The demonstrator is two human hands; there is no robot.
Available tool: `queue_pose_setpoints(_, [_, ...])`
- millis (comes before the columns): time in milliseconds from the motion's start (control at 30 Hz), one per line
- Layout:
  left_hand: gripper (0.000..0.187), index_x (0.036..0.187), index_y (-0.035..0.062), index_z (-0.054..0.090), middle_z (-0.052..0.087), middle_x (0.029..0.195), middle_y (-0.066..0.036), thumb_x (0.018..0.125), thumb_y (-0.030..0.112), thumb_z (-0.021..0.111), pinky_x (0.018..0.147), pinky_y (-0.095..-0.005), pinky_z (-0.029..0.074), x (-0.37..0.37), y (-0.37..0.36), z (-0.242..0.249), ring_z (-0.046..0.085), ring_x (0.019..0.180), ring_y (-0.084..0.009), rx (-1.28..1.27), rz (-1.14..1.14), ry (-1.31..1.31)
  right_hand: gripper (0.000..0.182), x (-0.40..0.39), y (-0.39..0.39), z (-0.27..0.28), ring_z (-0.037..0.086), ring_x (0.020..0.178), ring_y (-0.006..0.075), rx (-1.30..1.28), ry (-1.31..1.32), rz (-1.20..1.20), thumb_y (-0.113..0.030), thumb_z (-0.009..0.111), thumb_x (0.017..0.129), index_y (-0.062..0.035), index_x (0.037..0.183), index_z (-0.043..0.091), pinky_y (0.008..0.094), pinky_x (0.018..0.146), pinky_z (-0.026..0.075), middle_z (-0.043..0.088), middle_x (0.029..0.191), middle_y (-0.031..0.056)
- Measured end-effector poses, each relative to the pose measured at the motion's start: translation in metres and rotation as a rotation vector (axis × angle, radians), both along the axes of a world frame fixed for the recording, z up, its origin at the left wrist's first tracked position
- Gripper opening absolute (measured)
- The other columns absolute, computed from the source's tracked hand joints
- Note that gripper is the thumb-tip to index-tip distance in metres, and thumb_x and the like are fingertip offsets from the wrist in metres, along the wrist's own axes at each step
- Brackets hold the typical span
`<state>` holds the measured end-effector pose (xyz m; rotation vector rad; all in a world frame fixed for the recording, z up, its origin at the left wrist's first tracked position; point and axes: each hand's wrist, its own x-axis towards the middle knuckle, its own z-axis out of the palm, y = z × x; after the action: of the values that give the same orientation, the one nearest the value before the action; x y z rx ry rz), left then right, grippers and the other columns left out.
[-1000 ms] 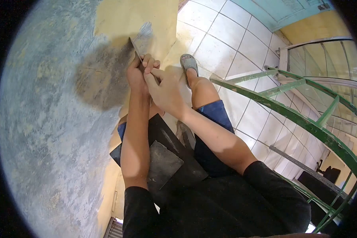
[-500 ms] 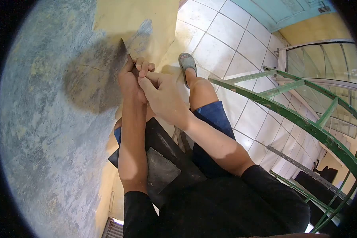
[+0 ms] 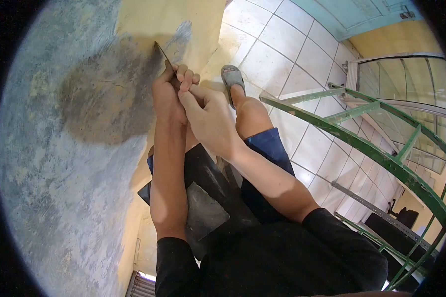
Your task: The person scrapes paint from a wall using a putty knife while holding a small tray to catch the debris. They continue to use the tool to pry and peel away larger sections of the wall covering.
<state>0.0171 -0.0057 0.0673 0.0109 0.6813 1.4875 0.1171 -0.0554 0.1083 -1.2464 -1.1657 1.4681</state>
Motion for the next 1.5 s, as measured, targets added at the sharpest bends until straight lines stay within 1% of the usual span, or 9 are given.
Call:
queue_pose_setpoints(167, [0.024,0.087,0.0059,0.046,0.042,0.063,-0.002,0.106,0.020,0.041,0.066,-0.0329,0.045,-0.009,-0.002,-0.005,0.037,0.049,-0.0128,0.029,-0.024,-0.092,0.031,-0.001,-0.002,0.013,0.043,0.059,0.0056,0.036,-0.159,0.017,-0.017,0.053,0.100,0.0071,0.081,0.058,0.0269,0.052,0.033,0.049,0.062,-0.0006])
queue_pose_setpoints(467, [0.026,0.086,0.0068,0.047,0.043,0.063,-0.001,0.106,0.024,0.046,0.067,-0.0328,0.045,-0.012,-0.016,0.003,0.038,0.048,-0.0128,-0.008,0.038,-0.034,0.033,-0.014,-0.013,0.000,0.043,0.058,0.0050,0.024,0.089,-0.007,-0.016,0.052,0.101,0.0039,0.075,0.056,0.0252,0.053,0.032,0.051,0.062,-0.0016])
queue_pose_setpoints(800, [0.026,0.084,0.0070,0.048,0.044,0.064,-0.002,0.105,0.023,0.048,0.066,-0.0327,0.046,-0.017,0.002,-0.009,0.042,0.051,-0.0135,0.015,-0.033,-0.059,0.035,-0.011,0.001,0.008,0.044,0.058,0.0061,0.037,0.021,-0.021,-0.017,0.053,0.100,0.0046,0.073,0.058,0.0262,0.054,0.033,0.052,0.061,-0.0007])
queue_pose_setpoints(900, [0.032,0.079,0.0072,0.048,0.045,0.062,-0.003,0.105,0.026,0.047,0.066,-0.0336,0.047,-0.010,0.037,-0.023,0.047,0.057,-0.0179,-0.099,-0.080,-0.047,0.035,-0.007,0.026,0.005,0.043,0.051,0.0073,-0.040,-0.042,-0.064,-0.021,0.054,0.099,0.0002,0.071,0.058,0.0263,0.047,0.032,0.051,0.060,-0.0010])
queue_pose_setpoints(1000, [0.040,0.074,0.0075,0.048,0.047,0.060,-0.005,0.106,0.032,0.044,0.066,-0.0352,0.047,0.007,0.076,-0.059,0.050,0.062,-0.0229,0.006,-0.290,-0.082,0.034,0.007,0.068,-0.034,0.039,0.043,0.0079,-0.147,0.213,-0.086,-0.024,0.055,0.099,-0.0062,0.070,0.058,0.0261,0.040,0.028,0.046,0.057,-0.0022])
queue_pose_setpoints(1067, [0.046,0.072,0.0077,0.047,0.049,0.060,-0.006,0.107,0.036,0.040,0.066,-0.0360,0.047,0.028,0.078,-0.063,0.051,0.065,-0.0253,-0.139,-0.184,0.197,0.033,0.024,0.077,-0.038,0.035,0.039,0.0074,-0.339,0.163,-0.012,-0.024,0.055,0.099,-0.0108,0.069,0.056,0.0262,0.035,0.025,0.042,0.056,-0.0038])
queue_pose_setpoints(1233, [0.047,0.071,0.0086,0.046,0.047,0.059,-0.006,0.107,0.039,0.039,0.067,-0.0352,0.046,0.028,0.066,-0.067,0.051,0.066,-0.0259,-0.186,-0.131,0.091,0.034,0.022,0.066,-0.056,0.037,0.042,0.0065,-0.254,0.101,-0.023,-0.022,0.056,0.099,-0.0096,0.068,0.055,0.0257,0.039,0.027,0.045,0.057,-0.0042])
queue_pose_setpoints(1400, [0.039,0.078,0.0082,0.046,0.044,0.062,-0.003,0.108,0.032,0.038,0.069,-0.0340,0.045,0.018,0.022,-0.043,0.043,0.056,-0.0173,0.014,-0.014,-0.056,0.033,0.012,0.031,-0.066,0.046,0.053,0.0089,0.056,-0.095,-0.008,-0.023,0.056,0.100,0.0021,0.079,0.062,0.0273,0.050,0.034,0.052,0.061,0.0003])
queue_pose_setpoints(1500, [0.033,0.082,0.0081,0.046,0.043,0.064,-0.001,0.108,0.028,0.041,0.068,-0.0336,0.045,0.010,0.005,-0.041,0.038,0.051,-0.0137,0.039,0.034,-0.081,0.033,0.017,0.009,-0.015,0.047,0.056,0.0096,0.116,-0.176,0.045,-0.023,0.056,0.100,0.0062,0.088,0.064,0.0294,0.054,0.037,0.055,0.062,0.0040])
